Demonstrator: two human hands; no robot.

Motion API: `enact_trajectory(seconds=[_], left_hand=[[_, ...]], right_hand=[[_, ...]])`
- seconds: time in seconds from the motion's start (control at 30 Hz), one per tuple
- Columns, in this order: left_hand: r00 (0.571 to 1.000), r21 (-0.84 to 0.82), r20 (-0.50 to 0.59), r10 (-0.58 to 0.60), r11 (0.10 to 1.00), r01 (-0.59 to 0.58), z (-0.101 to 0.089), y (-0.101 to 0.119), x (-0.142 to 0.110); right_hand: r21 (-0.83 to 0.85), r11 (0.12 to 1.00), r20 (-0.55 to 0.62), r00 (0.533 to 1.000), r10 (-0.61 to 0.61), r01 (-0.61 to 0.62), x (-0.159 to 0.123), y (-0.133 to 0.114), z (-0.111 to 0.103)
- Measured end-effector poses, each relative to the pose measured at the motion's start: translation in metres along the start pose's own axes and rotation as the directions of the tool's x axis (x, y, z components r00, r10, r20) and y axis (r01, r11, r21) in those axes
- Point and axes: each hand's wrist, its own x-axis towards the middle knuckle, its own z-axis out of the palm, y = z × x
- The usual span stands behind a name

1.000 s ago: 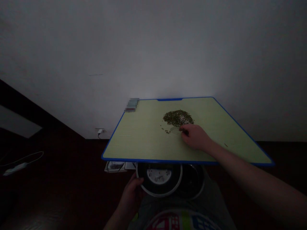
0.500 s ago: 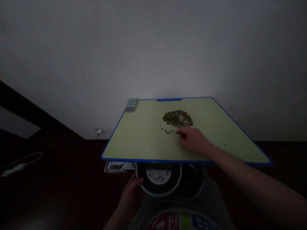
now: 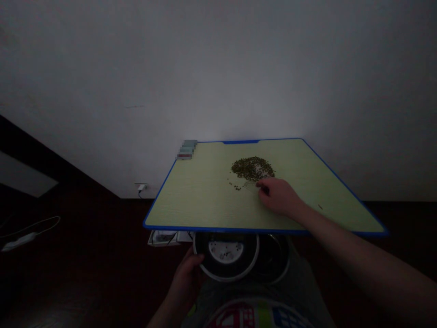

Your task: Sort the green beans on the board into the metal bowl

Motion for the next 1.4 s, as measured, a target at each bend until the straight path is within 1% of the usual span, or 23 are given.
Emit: enact_trajectory(seconds=[0.23,0.37,0.73,0.97,1.07,1.27,1.4], left_hand=[[1.0,-0.008,0.022,-0.001,1.0,0.001,-0.0052,-0.0028,0.0014],[1.0,-0.008,0.026,-0.017,1.0,0.017,-0.0066,-0.0032,0.003],[1.0,-0.014,0.001,-0.008,1.0,0.009,-0.0008,-0.001,0.0016],[1.0,-0.05,0.028,-0.008,0.999,0.009,-0.0021,-0.003,0.0014],[1.0,-0.046,0.02,-0.006,0.999,0.006,-0.0025,-0.0036,0.0022],[0.999,-0.015,0.04,-0.006,1.0,0.007,-0.0039,-0.0024,0.0026],[0.999,-0.026,0.045,-0.005,1.0,0.006,-0.0058,-0.0031,0.0028]], right_hand=[[0.014,1.0,0.032,0.999,0.004,-0.004,0.0029,0.0011,-0.0012],[0.033,0.999,0.042,0.999,-0.016,0.015,0.0028,0.0018,-0.0025],[0.074,0.994,0.042,0.996,-0.084,0.08,0.0021,0.0025,-0.0009],[0.058,0.995,0.054,0.995,-0.079,0.076,0.0039,0.0027,0.0],[0.054,0.996,0.053,0.995,-0.08,0.077,0.0054,0.0029,0.0003],[0.052,0.996,0.049,0.996,-0.08,0.078,0.0094,0.0028,0.0009],[0.079,0.993,0.025,0.996,-0.085,0.083,0.0088,0.0018,-0.0012]])
